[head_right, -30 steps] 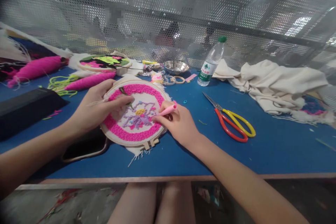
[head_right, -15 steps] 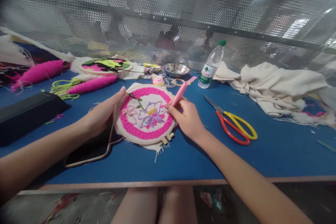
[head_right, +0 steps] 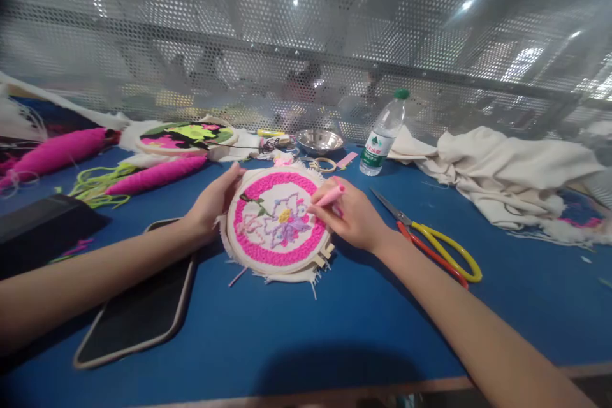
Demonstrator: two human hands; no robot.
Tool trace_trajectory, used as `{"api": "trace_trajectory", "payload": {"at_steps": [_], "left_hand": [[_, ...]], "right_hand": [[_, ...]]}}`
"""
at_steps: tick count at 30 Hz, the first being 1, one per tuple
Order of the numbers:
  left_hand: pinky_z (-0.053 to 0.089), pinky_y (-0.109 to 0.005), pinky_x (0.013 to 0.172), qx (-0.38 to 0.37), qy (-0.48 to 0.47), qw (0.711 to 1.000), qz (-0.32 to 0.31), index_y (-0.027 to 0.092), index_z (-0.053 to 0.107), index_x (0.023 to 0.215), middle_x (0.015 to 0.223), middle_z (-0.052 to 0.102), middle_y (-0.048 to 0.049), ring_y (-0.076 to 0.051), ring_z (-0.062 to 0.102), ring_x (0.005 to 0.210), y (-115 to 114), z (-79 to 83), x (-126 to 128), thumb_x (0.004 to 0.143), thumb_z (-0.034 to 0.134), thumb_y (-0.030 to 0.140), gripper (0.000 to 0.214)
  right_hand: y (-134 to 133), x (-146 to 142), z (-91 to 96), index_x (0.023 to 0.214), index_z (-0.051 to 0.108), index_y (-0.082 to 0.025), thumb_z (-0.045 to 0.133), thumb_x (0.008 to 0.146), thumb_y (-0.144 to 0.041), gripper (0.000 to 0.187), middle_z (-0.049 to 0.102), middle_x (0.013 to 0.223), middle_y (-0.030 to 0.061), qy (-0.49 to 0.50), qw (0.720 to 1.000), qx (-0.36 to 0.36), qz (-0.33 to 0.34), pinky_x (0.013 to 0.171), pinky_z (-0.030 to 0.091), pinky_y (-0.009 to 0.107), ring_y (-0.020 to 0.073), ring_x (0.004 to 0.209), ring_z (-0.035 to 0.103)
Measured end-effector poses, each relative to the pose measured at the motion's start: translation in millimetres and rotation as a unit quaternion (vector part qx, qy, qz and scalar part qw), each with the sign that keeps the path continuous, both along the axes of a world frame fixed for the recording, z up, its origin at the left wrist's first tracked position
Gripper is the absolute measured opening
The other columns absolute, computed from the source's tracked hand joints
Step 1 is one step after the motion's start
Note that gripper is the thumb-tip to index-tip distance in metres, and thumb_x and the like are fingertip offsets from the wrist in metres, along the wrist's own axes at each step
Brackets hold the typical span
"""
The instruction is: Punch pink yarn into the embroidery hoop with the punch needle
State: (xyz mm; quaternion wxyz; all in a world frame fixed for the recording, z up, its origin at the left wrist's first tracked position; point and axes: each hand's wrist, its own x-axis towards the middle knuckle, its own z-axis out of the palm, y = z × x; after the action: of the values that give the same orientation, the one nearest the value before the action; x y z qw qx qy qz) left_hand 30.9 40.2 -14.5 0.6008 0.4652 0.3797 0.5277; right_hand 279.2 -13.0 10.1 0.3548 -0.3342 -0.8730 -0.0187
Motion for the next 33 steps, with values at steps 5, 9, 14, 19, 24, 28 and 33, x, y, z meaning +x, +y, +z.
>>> {"api": "trace_trajectory", "payload": {"at_steps": [5, 9, 14, 19, 24, 28, 33], "left_hand": [[0.048, -0.023, 0.062, 0.008, 0.031, 0.998, 0.060, 0.014, 0.061, 0.099, 0.086, 0.071, -0.0041, -0.014, 0.064, 0.068, 11.6, -6.9, -9.9, 0.054, 0.078, 0.012, 0.048], [0.051, -0.028, 0.066, 0.021, 0.036, 0.999, 0.012, 0.013, 0.061, 0.105, 0.097, 0.071, -0.0085, -0.017, 0.066, 0.074, 12.6, -5.6, -9.8, 0.054, 0.081, 0.017, 0.055], [0.051, -0.028, 0.065, 0.042, 0.069, 0.997, 0.006, 0.014, 0.061, 0.107, 0.103, 0.070, -0.0100, -0.017, 0.066, 0.075, 12.4, -8.3, -6.4, 0.061, 0.079, 0.025, 0.050], [0.051, -0.028, 0.060, 0.043, 0.059, 0.997, -0.001, 0.014, 0.061, 0.101, 0.090, 0.070, -0.0046, -0.016, 0.064, 0.068, 15.1, -12.1, -7.7, 0.052, 0.082, 0.017, 0.054], [0.048, -0.024, 0.051, 0.038, 0.043, 0.998, -0.009, 0.016, 0.056, 0.093, 0.074, 0.066, 0.0010, -0.014, 0.061, 0.058, 13.3, -12.0, -7.3, 0.045, 0.083, 0.015, 0.056], [0.046, -0.023, 0.048, 0.042, 0.046, 0.998, -0.011, 0.017, 0.053, 0.091, 0.071, 0.064, 0.0034, -0.012, 0.058, 0.054, 12.0, -12.9, -6.3, 0.047, 0.083, 0.017, 0.054], [0.046, -0.024, 0.050, 0.039, 0.072, 0.997, 0.008, 0.016, 0.053, 0.087, 0.072, 0.062, 0.0026, -0.013, 0.059, 0.057, 14.7, -15.2, -6.8, 0.046, 0.079, 0.013, 0.049]], "right_hand": [[-9.3, 6.4, -7.7, 0.091, 0.059, -0.022, 0.060, 0.088, -0.015, 0.007, 0.066, 0.083, 0.0008, 0.019, 0.999, 0.038, 0.004, 0.077, 0.045, 0.034, 0.0163, 0.079, 0.059], [-12.5, 5.0, -9.4, 0.095, 0.059, -0.021, 0.060, 0.087, -0.012, 0.012, 0.066, 0.085, 0.0018, 0.016, 0.998, 0.057, 0.011, 0.077, 0.045, 0.034, 0.0164, 0.081, 0.059], [-9.4, 4.3, -12.0, 0.099, 0.058, -0.020, 0.060, 0.087, -0.011, 0.015, 0.065, 0.085, 0.0022, 0.015, 0.998, 0.055, 0.026, 0.075, 0.047, 0.034, 0.0160, 0.080, 0.059], [-9.8, 5.6, -13.7, 0.096, 0.057, -0.021, 0.060, 0.088, -0.013, 0.012, 0.065, 0.085, 0.0010, 0.016, 0.999, 0.043, 0.021, 0.076, 0.046, 0.033, 0.0157, 0.080, 0.059], [-10.7, 5.3, -13.8, 0.093, 0.059, -0.021, 0.061, 0.087, -0.014, 0.009, 0.065, 0.084, 0.0003, 0.011, 0.999, 0.035, 0.007, 0.077, 0.045, 0.033, 0.0154, 0.080, 0.058], [-10.0, 5.9, -14.6, 0.093, 0.059, -0.022, 0.061, 0.087, -0.014, 0.011, 0.066, 0.084, 0.0002, 0.012, 0.999, 0.036, 0.005, 0.078, 0.045, 0.034, 0.0159, 0.080, 0.059], [-9.5, 6.2, -16.1, 0.092, 0.060, -0.023, 0.061, 0.087, -0.014, 0.010, 0.067, 0.084, 0.0002, 0.012, 0.999, 0.044, 0.009, 0.079, 0.046, 0.035, 0.0166, 0.080, 0.060]]}}
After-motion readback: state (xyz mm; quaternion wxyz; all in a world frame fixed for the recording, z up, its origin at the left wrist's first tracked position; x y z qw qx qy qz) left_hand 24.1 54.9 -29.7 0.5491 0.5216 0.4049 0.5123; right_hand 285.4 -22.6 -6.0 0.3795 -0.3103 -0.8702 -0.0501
